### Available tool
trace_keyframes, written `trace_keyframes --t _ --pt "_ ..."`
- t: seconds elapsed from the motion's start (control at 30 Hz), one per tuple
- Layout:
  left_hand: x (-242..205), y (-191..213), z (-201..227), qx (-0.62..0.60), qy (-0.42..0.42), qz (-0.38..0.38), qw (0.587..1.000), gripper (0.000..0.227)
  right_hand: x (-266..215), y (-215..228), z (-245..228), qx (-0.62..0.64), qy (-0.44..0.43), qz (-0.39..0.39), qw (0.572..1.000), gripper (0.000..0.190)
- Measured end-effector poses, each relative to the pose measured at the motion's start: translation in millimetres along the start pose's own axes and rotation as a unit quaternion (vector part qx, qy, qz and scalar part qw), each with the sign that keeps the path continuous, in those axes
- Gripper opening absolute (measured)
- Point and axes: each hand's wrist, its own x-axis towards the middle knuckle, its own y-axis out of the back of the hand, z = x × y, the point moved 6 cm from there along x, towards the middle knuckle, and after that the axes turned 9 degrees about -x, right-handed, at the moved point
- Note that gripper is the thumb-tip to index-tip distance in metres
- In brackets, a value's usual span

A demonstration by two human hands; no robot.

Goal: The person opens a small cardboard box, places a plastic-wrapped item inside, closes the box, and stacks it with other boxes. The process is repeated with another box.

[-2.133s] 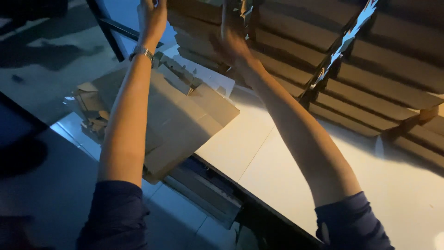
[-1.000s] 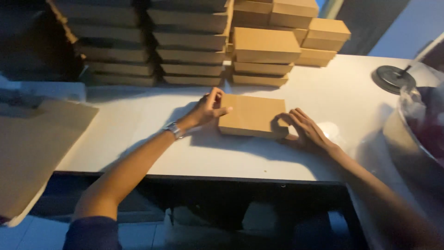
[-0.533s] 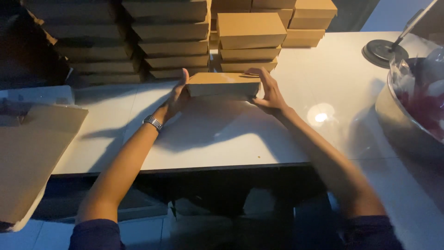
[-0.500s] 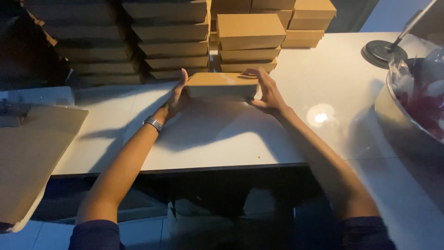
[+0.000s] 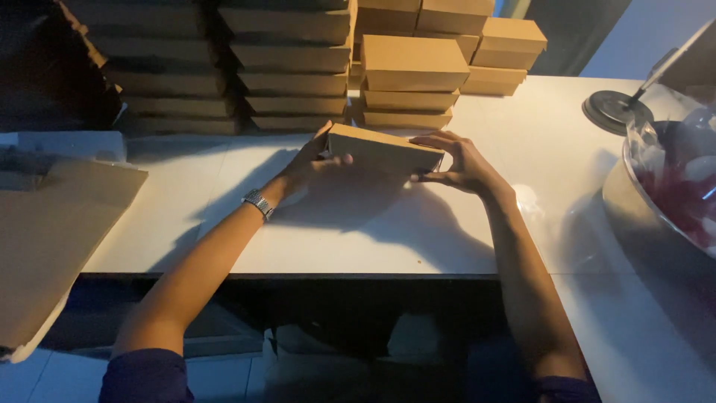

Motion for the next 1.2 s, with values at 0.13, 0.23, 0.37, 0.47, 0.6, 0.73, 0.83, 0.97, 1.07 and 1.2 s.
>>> trace_keyframes --t 0.13,0.23,0.37,0.47,0.6,0.73,0.83,0.97,1.07,1.2 --pt "-10 -14 13 -0.039 0.058 0.023 0.997 0.111 1 -1 -13 0.036 -0.061 -0.062 0.996 0.084" --pt "7 7 -14 0.008 0.038 0.006 0.999 0.123 -2 4 -10 0.051 -0.056 -0.034 0.997 0.066" --pt "-30 -46 69 0.162 0.119 -0.014 0.980 0.131 -10 -18 90 0.180 -0.111 0.082 0.974 0.021" --pt "-22 -43 47 0.170 0.037 -0.044 0.984 0.129 -8 6 69 0.189 -0.145 0.178 0.955 0.021" --pt "-23 -55 31 0.024 0.090 -0.093 0.991 0.112 -10 20 93 0.196 -0.069 0.284 0.936 0.048" --pt "-35 -58 50 0.000 0.095 -0.077 0.993 0.090 -8 29 48 0.197 -0.078 0.293 0.932 0.043" --pt "-13 -48 5 -0.080 0.056 -0.060 0.993 0.089 -5 13 77 0.194 -0.134 0.255 0.938 0.047" --pt "-3 -27 -23 -0.059 0.044 -0.062 0.995 0.080 -12 -23 199 0.140 -0.249 0.203 0.937 0.050" --pt "-8 -37 -12 0.001 0.016 -0.101 0.995 0.052 -18 -29 211 0.020 -0.309 0.124 0.943 0.054" --pt "-27 -56 18 0.076 0.038 -0.127 0.988 0.056 -22 -24 170 -0.064 -0.330 0.055 0.940 0.041"
